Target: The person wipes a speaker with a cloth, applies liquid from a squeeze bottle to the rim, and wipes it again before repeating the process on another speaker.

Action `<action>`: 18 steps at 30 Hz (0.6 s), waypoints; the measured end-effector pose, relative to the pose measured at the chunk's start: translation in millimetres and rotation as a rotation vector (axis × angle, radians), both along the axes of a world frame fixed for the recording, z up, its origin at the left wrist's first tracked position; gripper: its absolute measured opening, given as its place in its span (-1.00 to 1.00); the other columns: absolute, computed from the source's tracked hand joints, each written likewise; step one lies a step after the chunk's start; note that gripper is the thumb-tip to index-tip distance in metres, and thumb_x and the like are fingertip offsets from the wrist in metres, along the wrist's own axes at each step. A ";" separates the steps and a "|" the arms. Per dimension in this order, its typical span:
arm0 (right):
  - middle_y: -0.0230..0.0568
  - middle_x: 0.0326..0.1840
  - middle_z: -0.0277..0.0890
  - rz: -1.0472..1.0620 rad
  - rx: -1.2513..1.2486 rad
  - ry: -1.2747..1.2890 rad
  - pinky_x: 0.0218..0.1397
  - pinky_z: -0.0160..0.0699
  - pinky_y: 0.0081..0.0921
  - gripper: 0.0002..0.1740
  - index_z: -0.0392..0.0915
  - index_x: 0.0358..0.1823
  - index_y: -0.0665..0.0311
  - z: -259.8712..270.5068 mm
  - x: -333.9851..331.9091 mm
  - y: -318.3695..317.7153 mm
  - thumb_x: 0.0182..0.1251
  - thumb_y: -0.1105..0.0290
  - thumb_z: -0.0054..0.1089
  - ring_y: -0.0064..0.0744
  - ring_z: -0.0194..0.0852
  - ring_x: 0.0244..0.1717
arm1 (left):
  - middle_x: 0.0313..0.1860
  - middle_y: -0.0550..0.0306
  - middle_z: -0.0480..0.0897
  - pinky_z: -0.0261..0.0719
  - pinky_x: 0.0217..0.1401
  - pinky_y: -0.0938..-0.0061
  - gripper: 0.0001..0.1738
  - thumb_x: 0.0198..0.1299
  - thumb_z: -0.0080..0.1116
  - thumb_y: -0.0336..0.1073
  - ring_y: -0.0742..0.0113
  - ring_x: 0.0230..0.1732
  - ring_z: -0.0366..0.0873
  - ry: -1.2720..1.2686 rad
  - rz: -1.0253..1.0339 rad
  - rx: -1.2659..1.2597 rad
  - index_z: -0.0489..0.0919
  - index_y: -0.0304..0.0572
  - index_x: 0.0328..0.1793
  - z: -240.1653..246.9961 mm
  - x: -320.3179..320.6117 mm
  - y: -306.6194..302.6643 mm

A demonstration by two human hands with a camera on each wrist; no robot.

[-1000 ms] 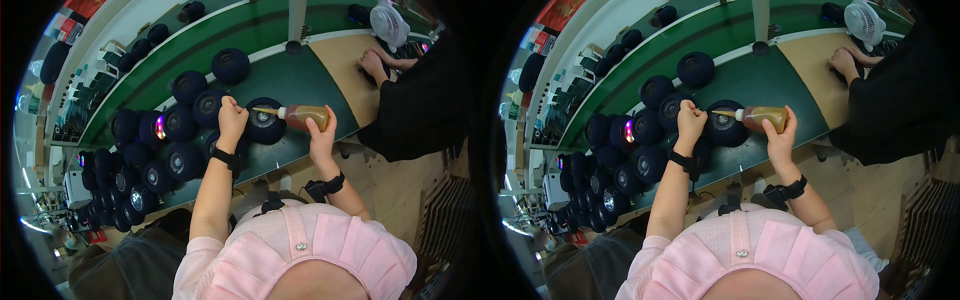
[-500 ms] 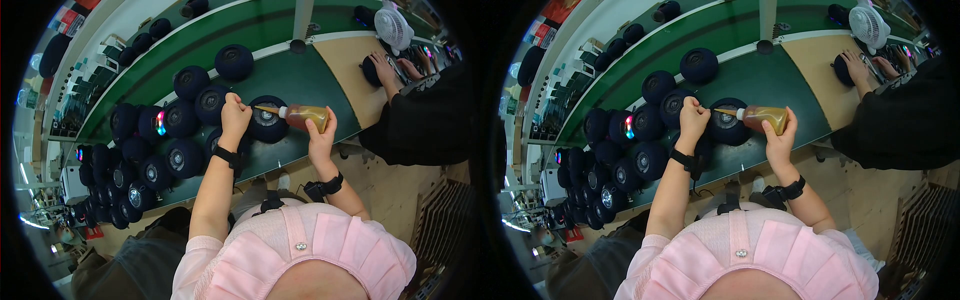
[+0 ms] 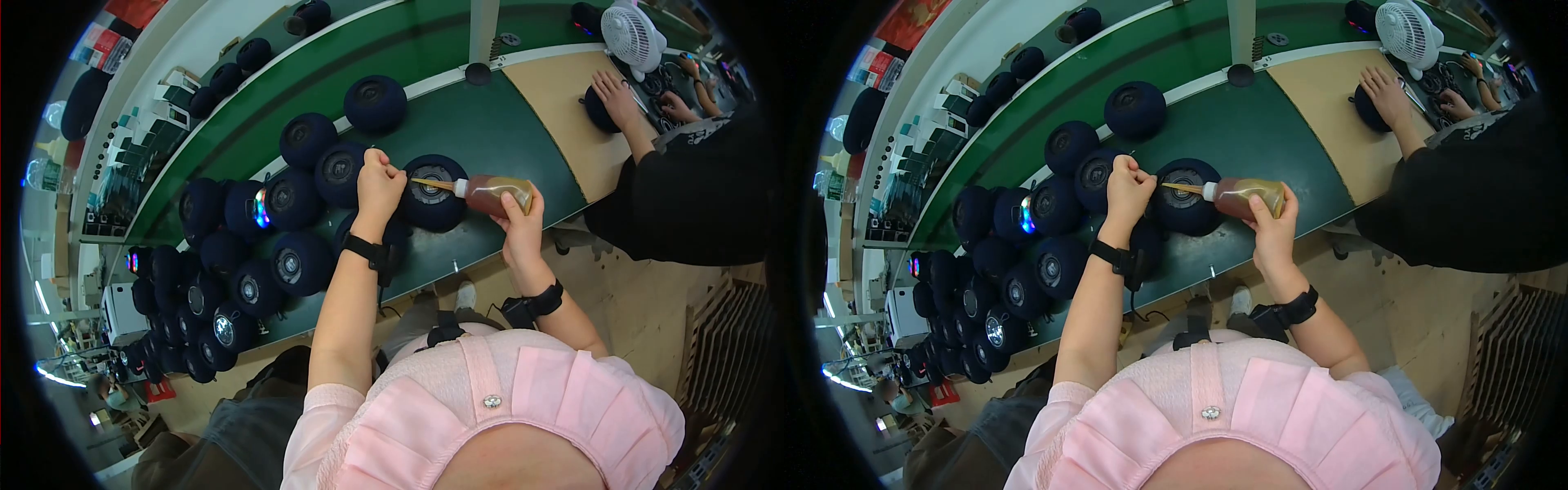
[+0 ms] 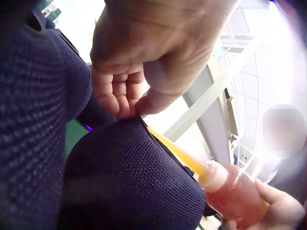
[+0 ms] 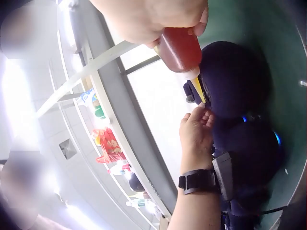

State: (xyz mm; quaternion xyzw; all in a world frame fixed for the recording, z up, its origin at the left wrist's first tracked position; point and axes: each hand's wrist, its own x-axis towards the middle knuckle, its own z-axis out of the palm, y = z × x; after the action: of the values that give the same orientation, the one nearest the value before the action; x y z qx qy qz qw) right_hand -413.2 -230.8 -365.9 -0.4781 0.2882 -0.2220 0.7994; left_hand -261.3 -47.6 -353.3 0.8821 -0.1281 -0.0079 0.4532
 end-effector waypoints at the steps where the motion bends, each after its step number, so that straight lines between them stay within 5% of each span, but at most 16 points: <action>1: -0.10 0.15 0.27 0.000 0.137 0.064 0.00 0.50 -0.39 -0.35 0.11 0.28 0.24 2.2 -1.6 -2.2 0.24 0.31 0.23 -0.36 0.39 0.02 | -0.61 0.10 0.58 0.45 -0.40 0.51 -0.64 -0.08 0.23 -0.52 0.35 -0.56 0.54 -0.008 0.001 0.015 0.24 -0.21 -0.27 1.0 0.2 -0.7; 7: -0.14 0.01 0.43 0.157 0.588 0.117 -0.09 0.55 -0.36 -0.54 0.29 0.16 0.18 -27.5 -4.7 -10.8 0.32 0.17 0.12 -0.29 0.45 -0.06 | -0.60 0.11 0.58 0.47 -0.39 0.49 -0.62 -0.07 0.28 -0.48 0.35 -0.55 0.55 -0.019 -0.005 0.070 0.27 -0.22 -0.25 3.7 -1.7 -3.2; 16: -0.08 -0.05 0.48 0.317 0.839 0.082 -0.23 0.59 -0.51 -0.58 0.41 0.07 0.24 -40.8 -2.0 -14.0 0.35 0.10 0.05 -0.23 0.50 -0.17 | -0.40 0.09 0.61 0.50 -0.31 0.55 -0.63 0.04 0.25 -0.38 0.44 -0.41 0.56 0.021 0.123 0.029 0.34 -0.26 -0.08 22.5 -32.7 3.9; 18: -0.06 -0.07 0.49 0.339 0.827 0.076 -0.28 0.59 -0.55 -0.56 0.41 0.07 0.25 -38.0 -0.9 -11.1 0.36 0.07 0.04 -0.24 0.51 -0.22 | -0.34 0.16 0.51 0.51 -0.35 0.52 -0.60 0.04 0.27 -0.38 0.43 -0.39 0.51 0.238 0.143 -0.204 0.33 -0.22 -0.06 25.2 -56.6 -0.4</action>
State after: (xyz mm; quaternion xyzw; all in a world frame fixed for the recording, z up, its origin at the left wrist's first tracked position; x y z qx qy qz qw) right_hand -414.1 -241.9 -404.0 -0.1667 0.2993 0.0639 0.9373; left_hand -317.9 -48.0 -328.1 0.8312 -0.0108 -0.0670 0.5518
